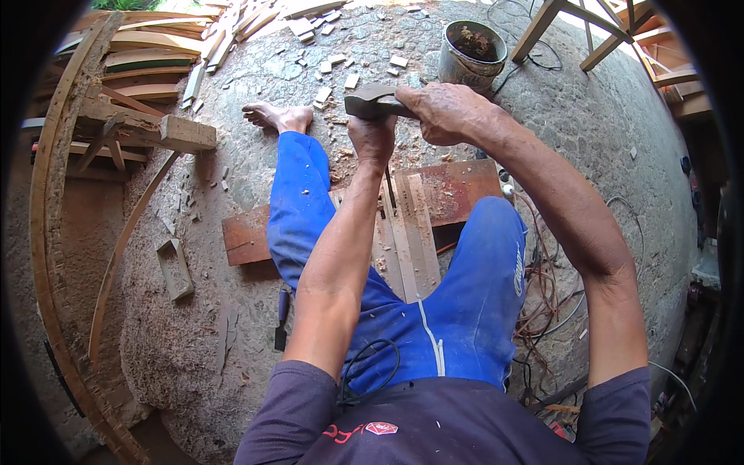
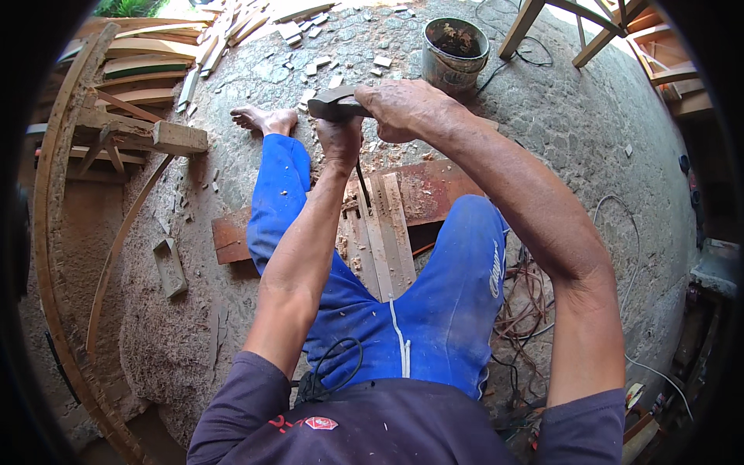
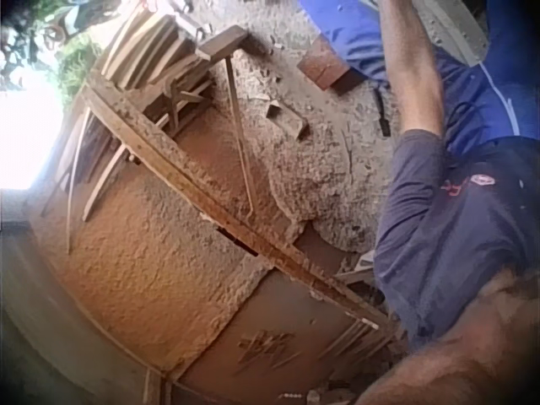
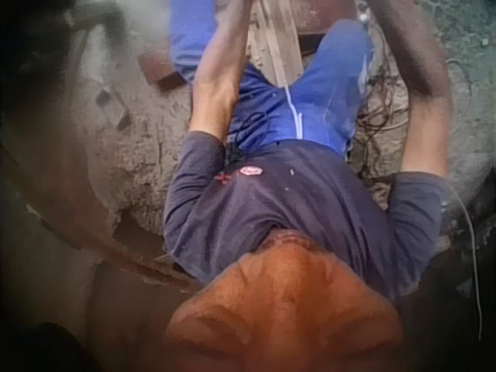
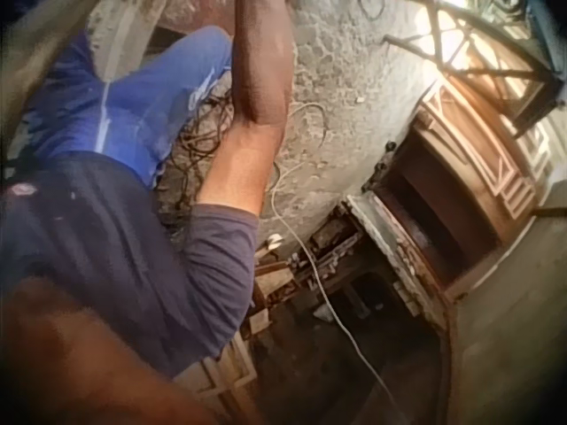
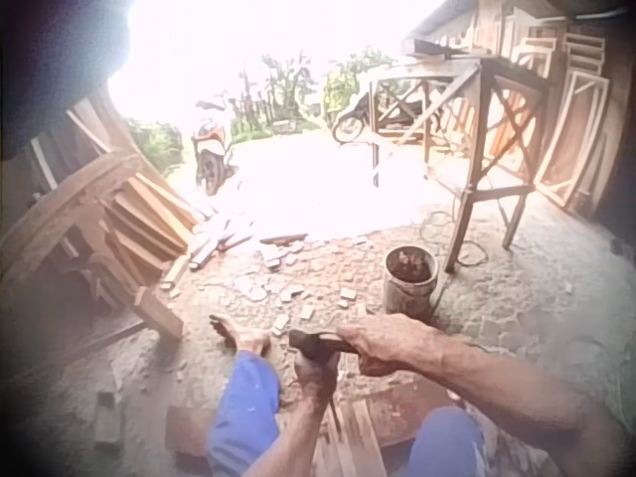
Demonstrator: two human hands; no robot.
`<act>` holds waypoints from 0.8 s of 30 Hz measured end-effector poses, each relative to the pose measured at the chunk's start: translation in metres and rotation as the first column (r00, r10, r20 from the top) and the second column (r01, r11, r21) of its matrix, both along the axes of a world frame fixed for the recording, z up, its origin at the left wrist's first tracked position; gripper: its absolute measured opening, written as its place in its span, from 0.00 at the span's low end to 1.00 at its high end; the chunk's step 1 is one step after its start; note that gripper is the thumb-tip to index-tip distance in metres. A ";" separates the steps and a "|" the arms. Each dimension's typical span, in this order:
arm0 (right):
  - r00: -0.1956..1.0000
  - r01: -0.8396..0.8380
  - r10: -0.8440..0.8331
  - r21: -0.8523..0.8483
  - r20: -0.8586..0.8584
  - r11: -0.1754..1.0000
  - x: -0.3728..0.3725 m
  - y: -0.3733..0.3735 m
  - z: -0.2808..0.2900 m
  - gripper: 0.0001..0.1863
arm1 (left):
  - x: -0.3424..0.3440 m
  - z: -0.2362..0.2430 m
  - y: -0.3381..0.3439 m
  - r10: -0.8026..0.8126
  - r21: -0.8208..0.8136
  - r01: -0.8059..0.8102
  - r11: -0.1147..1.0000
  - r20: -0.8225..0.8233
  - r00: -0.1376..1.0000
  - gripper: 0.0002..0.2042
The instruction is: The person sits on the floor and uses a chisel and mallet to carve a small piece of wood. They repeatedly strike the chisel to remove wood shavings and shape the piece.
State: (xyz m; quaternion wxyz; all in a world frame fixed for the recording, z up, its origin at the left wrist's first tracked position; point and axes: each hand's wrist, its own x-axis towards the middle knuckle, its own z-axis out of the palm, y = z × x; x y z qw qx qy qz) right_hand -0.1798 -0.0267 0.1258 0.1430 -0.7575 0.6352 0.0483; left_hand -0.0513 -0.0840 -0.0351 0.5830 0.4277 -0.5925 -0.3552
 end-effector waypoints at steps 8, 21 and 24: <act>0.925 0.237 -0.079 -0.404 0.371 0.883 -0.009 -0.041 0.034 0.20 | 0.011 -0.021 -0.014 -0.040 0.312 0.042 0.949 -0.010 0.999 0.08; 0.915 0.154 -0.109 -0.085 0.389 0.984 -0.006 0.010 0.028 0.20 | 0.017 -0.034 -0.038 0.022 0.486 -0.032 0.874 0.026 0.999 0.07; 0.892 0.213 -0.094 -0.226 0.443 0.950 -0.013 0.001 0.037 0.19 | 0.012 -0.028 -0.024 0.060 0.350 -0.056 0.935 -0.002 0.998 0.08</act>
